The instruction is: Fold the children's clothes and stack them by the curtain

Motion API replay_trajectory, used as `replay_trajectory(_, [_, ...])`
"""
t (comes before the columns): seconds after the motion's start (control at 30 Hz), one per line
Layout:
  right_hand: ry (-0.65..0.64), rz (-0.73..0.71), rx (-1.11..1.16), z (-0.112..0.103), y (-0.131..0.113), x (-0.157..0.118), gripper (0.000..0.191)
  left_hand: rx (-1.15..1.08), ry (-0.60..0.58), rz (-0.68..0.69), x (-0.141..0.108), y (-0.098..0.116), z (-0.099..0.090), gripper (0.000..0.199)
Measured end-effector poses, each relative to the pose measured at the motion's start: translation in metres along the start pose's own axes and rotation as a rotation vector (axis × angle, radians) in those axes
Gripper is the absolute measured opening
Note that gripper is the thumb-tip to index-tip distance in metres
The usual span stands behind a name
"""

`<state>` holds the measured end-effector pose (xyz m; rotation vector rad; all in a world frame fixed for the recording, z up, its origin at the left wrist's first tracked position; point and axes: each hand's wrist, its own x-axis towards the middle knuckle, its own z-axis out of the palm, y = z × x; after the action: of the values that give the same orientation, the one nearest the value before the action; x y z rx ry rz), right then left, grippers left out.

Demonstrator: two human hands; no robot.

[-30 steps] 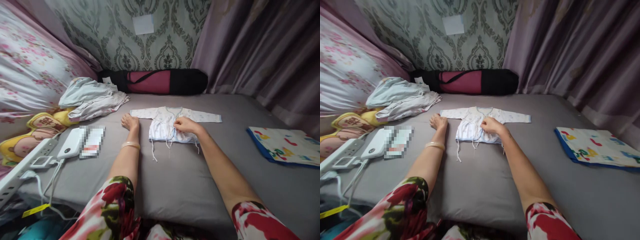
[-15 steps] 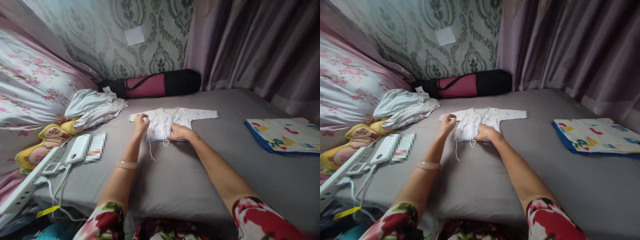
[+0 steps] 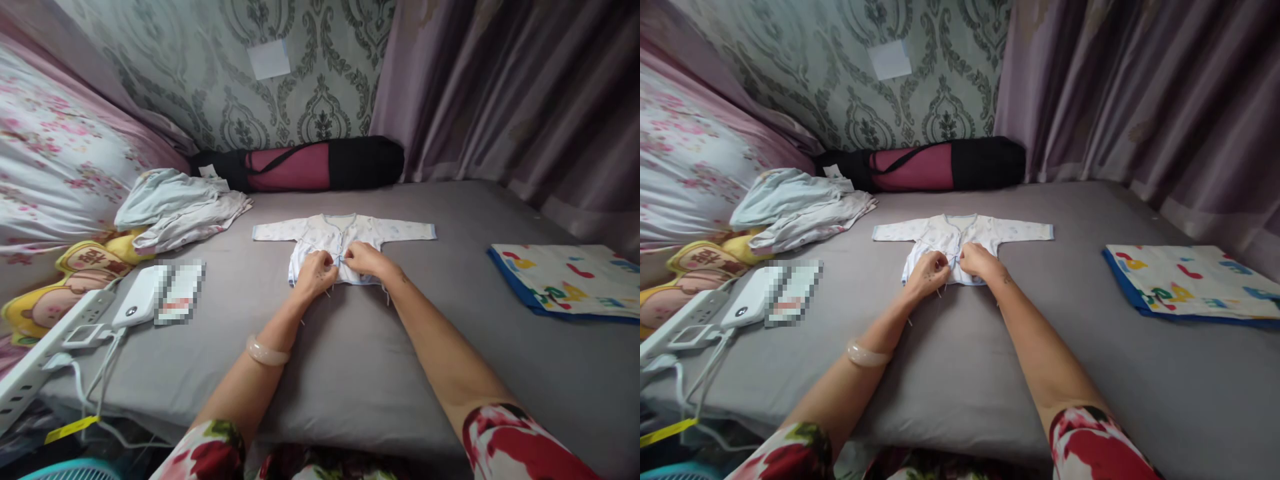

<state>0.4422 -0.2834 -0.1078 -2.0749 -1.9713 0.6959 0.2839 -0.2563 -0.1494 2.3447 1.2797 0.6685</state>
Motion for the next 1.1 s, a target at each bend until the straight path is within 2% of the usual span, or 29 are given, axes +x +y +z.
replay_trajectory(0.13, [0.171,0.018,0.029,-0.007,0.01,0.006,0.016,0.09,0.04,0.045,-0.006,0.001,0.004,0.02])
replay_trajectory(0.23, [0.28,0.01,0.119,-0.014,0.011,0.005,0.015,0.154,0.043,0.03,-0.008,0.005,0.007,0.019])
replay_trajectory(0.33, [0.267,0.026,0.313,-0.019,0.007,0.002,0.014,0.189,0.033,0.006,-0.007,0.007,0.007,0.01])
replay_trajectory(0.47, [0.22,0.055,0.586,-0.022,-0.001,-0.002,0.012,0.189,0.073,0.011,-0.003,0.01,0.005,0.014])
replay_trajectory(0.6, [0.215,0.041,0.744,-0.022,-0.007,-0.003,0.009,0.124,0.135,0.065,0.0,0.016,0.004,0.016])
replay_trajectory(0.8, [0.172,0.002,0.801,-0.015,-0.007,0.002,0.007,0.134,0.048,0.11,0.003,0.024,0.012,0.023])
replay_trajectory(1.1, [0.152,-0.031,0.74,0.004,-0.005,0.013,0.01,0.074,-0.043,0.122,0.001,0.019,0.015,0.022])
